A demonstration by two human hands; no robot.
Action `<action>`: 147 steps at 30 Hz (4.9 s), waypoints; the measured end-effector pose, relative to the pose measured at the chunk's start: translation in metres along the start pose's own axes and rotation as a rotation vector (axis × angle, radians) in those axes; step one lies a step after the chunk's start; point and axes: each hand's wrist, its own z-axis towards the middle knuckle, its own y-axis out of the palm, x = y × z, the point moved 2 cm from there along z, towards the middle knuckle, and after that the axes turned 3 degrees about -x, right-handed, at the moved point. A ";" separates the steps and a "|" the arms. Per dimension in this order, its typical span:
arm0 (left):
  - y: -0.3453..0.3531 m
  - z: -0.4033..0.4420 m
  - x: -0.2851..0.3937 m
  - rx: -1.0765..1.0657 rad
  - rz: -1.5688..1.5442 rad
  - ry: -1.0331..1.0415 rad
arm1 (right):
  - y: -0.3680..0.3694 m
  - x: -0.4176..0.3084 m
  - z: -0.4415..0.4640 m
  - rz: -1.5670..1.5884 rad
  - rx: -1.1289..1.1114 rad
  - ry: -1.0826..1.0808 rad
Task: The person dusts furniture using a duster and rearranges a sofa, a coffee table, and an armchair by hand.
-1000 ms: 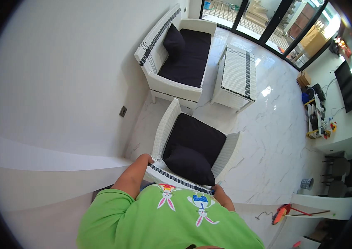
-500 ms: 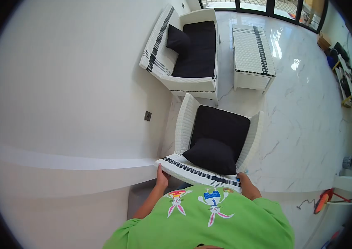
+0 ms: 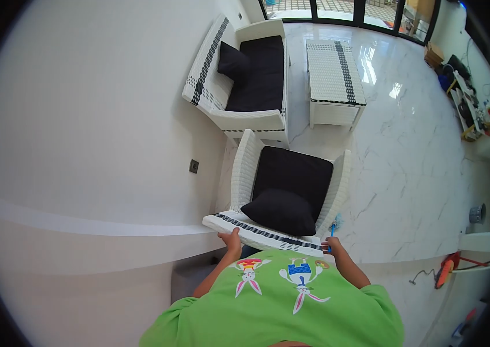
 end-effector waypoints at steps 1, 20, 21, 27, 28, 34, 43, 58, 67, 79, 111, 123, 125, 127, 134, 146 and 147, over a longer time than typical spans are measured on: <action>-0.001 0.002 0.001 -0.013 -0.006 -0.008 | 0.006 0.001 -0.008 0.015 -0.026 -0.045; -0.008 0.197 0.024 -0.295 0.095 0.052 | 0.152 0.002 -0.075 0.417 0.431 -0.758; -0.014 0.216 0.031 -0.291 0.099 0.066 | 0.165 -0.003 -0.073 0.432 0.398 -0.759; -0.053 0.280 0.052 -0.331 0.064 0.071 | 0.187 0.027 -0.066 0.426 0.304 -0.660; -0.058 0.285 0.049 -0.327 0.084 0.079 | 0.184 0.034 -0.064 0.398 0.284 -0.618; -0.044 0.213 0.055 -0.195 0.029 0.131 | 0.123 0.020 -0.056 0.283 0.367 -0.737; -0.050 0.059 0.018 -0.138 0.091 0.168 | 0.108 -0.166 -0.005 -0.120 0.472 -1.149; -0.061 0.044 0.042 0.034 0.523 0.227 | 0.103 -0.201 -0.027 -1.482 0.633 -1.167; -0.132 0.127 0.060 -0.018 0.904 0.313 | 0.107 -0.062 -0.033 -1.237 0.457 -0.922; -0.139 0.184 0.081 0.002 1.388 0.256 | 0.084 -0.005 0.054 -1.602 -0.222 -0.578; -0.066 0.378 0.150 -0.338 1.016 0.537 | 0.221 0.007 -0.007 -1.404 0.449 -0.631; -0.053 0.372 0.146 -0.260 1.035 0.571 | 0.217 -0.144 -0.135 -0.380 0.498 -1.369; -0.062 0.353 0.151 -0.178 1.051 0.626 | 0.247 -0.164 -0.194 -0.187 0.419 -1.445; -0.063 0.344 0.159 -0.058 1.071 0.695 | 0.265 -0.174 -0.205 -0.124 0.406 -1.452; -0.013 0.343 0.162 -0.065 1.106 0.745 | 0.237 -0.120 -0.042 -0.561 0.791 -0.914; -0.011 0.290 0.149 -0.321 1.196 1.279 | 0.170 0.014 0.001 -0.818 0.519 -0.173; -0.017 0.283 0.132 -0.420 1.235 1.238 | 0.189 -0.007 -0.030 -0.824 0.501 -0.294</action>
